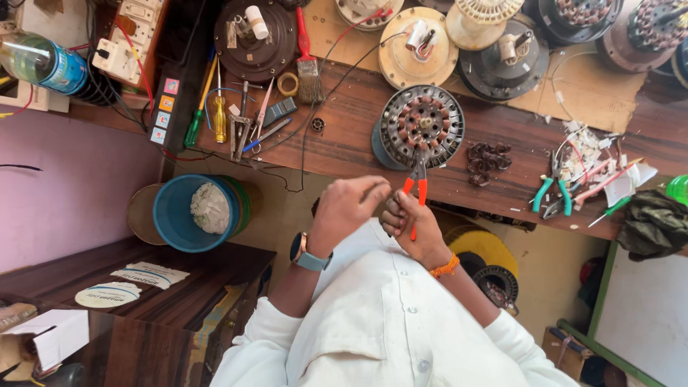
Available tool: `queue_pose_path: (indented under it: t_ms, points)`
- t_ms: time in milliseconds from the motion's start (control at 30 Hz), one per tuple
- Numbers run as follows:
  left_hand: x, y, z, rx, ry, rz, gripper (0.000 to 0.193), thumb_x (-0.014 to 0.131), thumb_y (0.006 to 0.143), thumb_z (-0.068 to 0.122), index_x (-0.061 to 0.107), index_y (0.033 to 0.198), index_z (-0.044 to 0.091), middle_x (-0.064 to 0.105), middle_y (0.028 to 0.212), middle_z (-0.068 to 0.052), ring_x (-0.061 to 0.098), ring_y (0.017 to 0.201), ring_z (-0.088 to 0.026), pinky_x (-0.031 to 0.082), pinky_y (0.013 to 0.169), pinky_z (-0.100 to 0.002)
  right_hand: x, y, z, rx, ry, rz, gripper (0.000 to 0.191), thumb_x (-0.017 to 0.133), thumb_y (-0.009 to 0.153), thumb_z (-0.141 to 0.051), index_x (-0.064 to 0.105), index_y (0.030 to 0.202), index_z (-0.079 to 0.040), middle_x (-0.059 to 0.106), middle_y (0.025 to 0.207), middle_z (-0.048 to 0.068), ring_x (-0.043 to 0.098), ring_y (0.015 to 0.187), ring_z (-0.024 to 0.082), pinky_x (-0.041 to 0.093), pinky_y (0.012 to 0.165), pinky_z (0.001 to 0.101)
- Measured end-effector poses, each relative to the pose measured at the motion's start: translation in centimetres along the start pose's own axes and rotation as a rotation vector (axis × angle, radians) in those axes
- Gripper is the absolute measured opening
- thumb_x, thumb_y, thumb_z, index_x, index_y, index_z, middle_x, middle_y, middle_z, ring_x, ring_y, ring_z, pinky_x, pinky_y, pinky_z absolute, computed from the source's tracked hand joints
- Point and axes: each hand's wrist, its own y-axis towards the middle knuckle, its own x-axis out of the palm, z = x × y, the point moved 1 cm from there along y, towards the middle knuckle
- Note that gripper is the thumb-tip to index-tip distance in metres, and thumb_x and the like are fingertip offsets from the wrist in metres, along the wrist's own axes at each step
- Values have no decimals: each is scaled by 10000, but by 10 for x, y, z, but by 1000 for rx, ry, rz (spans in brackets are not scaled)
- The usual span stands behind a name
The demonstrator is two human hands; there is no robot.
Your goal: The person works at a repair workbench on a fan motor stator, using pliers to cut and pull out old copper winding wire from the slots. They rotate the stator between cuts, collect the removed wire pieces, and set the scrap wire aside on the bench.
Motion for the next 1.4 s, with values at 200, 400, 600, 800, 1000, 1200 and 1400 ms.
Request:
queue_pose_path:
  t_ms: [200,400,600,800,1000,1200,1400]
  points:
    - [19,44,-67,-63,-375,182,267,649,998,237,721,1174,50,782,996,-83,733,830,-170,588,746,-348,-14,0,-19,26,-317,174,201,602,1052,-242,511,909,-136,394,736,-47,379,612,87,343,543,257]
    - [84,126,-94,56,-651,254,459,679,1014,233,562,1402,18,679,1319,-138,644,1210,-156,511,1031,-316,-15,-10,-54,-540,-1746,525,165,599,1014,-197,636,1039,-38,598,841,98,576,739,282,472,703,380]
    - [68,161,-75,88,-613,27,570,735,961,272,562,1452,38,699,1325,-153,643,1210,-214,510,1058,-332,0,-37,-60,-774,-1647,485,193,657,994,-143,653,1106,14,603,844,141,568,699,250,488,673,375]
    - [20,147,-30,341,304,238,567,803,823,333,651,1302,70,694,1215,-130,616,1127,-301,497,906,-400,4,-70,-55,-958,-1371,475,294,601,1021,-168,585,1265,-4,555,742,6,446,572,56,383,490,251]
    - [95,66,0,74,-1149,-726,454,541,1084,434,593,1316,47,683,1183,-57,671,1094,-165,554,999,-344,13,-70,-63,-1070,-945,475,285,493,1179,-222,605,1314,2,520,753,-47,419,591,5,344,521,206]
    - [151,30,-1,-293,-1289,-520,464,422,1105,553,515,995,113,428,833,45,435,683,-75,388,602,-257,24,-57,-72,-1162,-1293,474,304,552,1153,-154,608,1383,37,636,913,-33,567,753,33,485,655,220]
    - [94,47,-40,-389,-1139,-783,491,426,1169,534,445,866,148,308,661,50,302,520,-72,257,439,-246,13,-58,-83,-821,-1338,532,322,608,1056,-120,689,1350,-20,491,712,-40,411,634,37,347,549,234]
